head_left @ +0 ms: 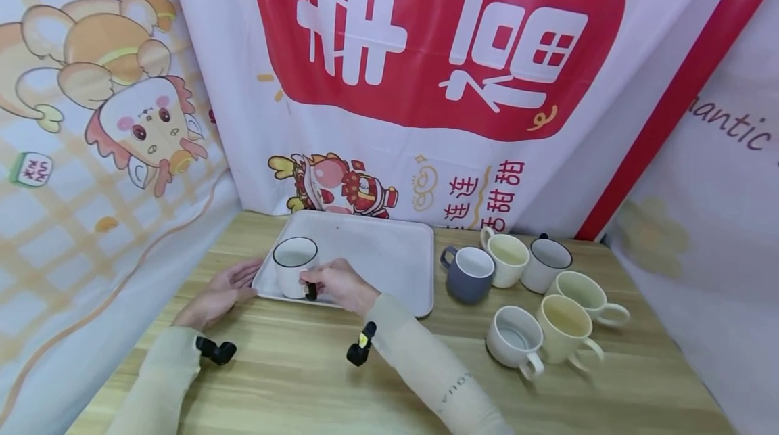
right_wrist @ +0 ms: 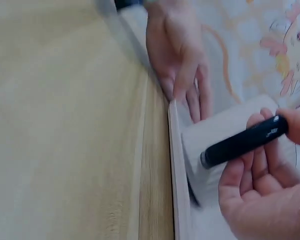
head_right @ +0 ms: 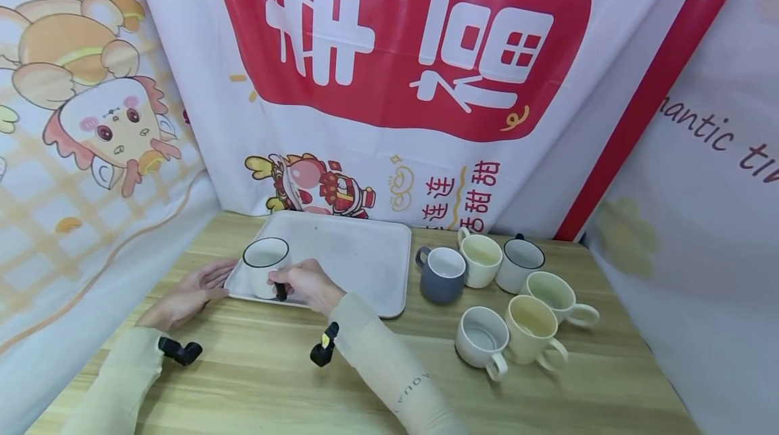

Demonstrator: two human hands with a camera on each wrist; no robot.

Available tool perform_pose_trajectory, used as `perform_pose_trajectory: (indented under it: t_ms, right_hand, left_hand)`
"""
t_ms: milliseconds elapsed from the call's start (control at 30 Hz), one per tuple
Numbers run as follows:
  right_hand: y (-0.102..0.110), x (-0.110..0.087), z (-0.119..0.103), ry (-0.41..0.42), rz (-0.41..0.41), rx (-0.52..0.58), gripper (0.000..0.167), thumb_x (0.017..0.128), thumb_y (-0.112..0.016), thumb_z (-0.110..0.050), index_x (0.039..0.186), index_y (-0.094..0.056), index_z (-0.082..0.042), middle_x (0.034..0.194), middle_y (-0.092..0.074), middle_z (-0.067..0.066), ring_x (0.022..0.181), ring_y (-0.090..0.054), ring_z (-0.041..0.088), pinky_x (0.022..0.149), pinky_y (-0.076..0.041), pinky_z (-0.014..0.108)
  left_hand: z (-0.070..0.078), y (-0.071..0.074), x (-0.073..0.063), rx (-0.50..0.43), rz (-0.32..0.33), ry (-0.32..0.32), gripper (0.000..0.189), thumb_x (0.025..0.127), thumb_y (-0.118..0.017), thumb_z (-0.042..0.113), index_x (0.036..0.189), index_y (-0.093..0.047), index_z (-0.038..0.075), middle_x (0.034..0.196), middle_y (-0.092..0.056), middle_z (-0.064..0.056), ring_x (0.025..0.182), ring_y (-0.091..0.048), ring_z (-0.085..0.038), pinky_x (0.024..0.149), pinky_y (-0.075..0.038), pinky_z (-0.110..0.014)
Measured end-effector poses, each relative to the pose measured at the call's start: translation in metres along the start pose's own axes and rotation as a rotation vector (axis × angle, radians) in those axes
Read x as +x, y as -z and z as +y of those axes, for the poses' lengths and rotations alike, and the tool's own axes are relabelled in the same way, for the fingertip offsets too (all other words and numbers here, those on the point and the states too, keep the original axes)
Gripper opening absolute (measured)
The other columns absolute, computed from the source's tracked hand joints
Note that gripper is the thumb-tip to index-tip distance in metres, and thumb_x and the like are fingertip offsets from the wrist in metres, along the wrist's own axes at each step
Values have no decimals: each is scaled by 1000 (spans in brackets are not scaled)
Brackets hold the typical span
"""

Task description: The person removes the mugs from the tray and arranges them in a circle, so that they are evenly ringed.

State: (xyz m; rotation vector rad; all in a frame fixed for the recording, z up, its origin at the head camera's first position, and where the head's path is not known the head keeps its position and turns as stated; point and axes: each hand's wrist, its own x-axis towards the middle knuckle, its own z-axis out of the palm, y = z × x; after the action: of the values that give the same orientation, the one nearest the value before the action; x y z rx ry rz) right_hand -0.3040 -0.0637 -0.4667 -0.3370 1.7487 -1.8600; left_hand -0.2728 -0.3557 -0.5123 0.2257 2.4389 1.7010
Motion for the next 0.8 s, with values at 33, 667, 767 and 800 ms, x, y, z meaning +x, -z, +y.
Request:
perform_pose_trajectory:
  t_ms: [33, 667, 767, 800]
  right_hand:
    - [2, -8, -2, -2, 6, 6, 26, 100, -70, -13, 109, -76, 11, 83, -71, 2, 77, -62, 12, 73, -57, 22]
    - [67, -147, -16, 91, 355, -3, 17, 96, -75, -14, 94, -79, 2, 81, -73, -3, 88, -64, 14, 89, -50, 27]
    - [78, -165, -12, 98, 436, -5, 14, 95, -76, -12, 89, -80, 0, 82, -74, -2, 88, -64, 14, 89, -49, 29]
    - [82, -170, -11, 103, 471, -1, 13, 94, -77, -11, 87, -80, -1, 82, -74, -2, 87, -63, 14, 88, -49, 29]
  left_hand:
    - [0, 1, 0, -2, -1, 0, 77, 99, -61, -4, 164, -20, -8, 172, -20, -31, 160, -19, -52, 127, -38, -31]
    - [1, 4, -1, -26, -31, -2, 78, 100, -60, -4, 165, -18, -6, 174, -17, -30, 160, -16, -51, 117, -42, -11]
    - [0, 4, -1, -27, -33, -9, 78, 100, -60, -4, 165, -18, -6, 173, -17, -31, 160, -16, -52, 114, -42, -8]
    - [0, 3, 0, -29, -33, -10, 78, 100, -60, -3, 165, -18, -7, 173, -17, -31, 160, -16, -52, 114, -42, -7]
